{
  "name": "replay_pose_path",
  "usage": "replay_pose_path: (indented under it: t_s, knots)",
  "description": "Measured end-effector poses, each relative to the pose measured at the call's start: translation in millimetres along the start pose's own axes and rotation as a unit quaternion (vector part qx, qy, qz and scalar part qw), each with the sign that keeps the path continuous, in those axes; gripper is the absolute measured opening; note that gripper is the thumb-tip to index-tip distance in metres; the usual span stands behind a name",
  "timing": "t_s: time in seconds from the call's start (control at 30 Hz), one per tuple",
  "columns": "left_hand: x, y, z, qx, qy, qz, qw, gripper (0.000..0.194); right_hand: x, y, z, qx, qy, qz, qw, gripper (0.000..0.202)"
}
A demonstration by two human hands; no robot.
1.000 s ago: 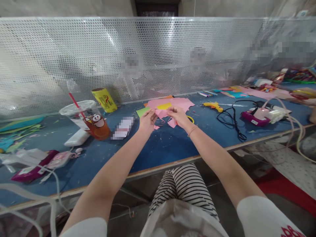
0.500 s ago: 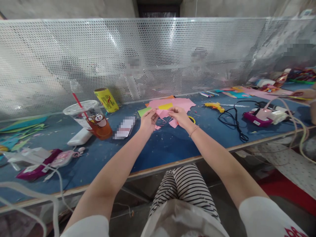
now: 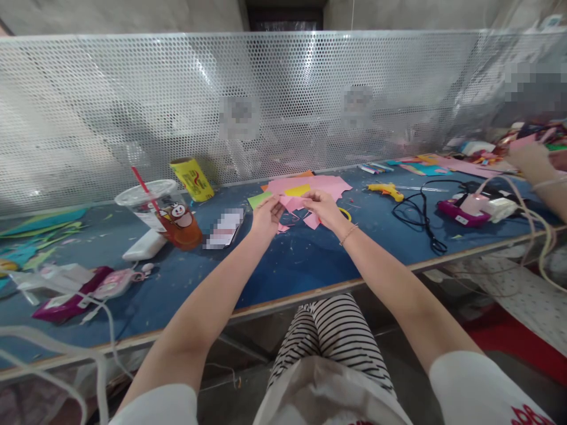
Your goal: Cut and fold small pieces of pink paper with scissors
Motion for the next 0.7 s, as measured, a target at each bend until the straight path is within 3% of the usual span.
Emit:
replay_pose_path:
  t_s: [0.7]
  knots:
    - [-3.1,-2,5,-0.015,-0.023,-0.005,1.000,0.006,-6,12,-1,-0.045,-0.056,-0.059,0.996,0.027]
Point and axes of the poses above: each hand's wrist, its own z-axis towards the middle knuckle, its own x-axis out of the palm, y = z × x, the point moved 3 cm from there along z, towards the middle knuckle, and after that the axes turned 14 degrees about -z, right-handed, at the moved point
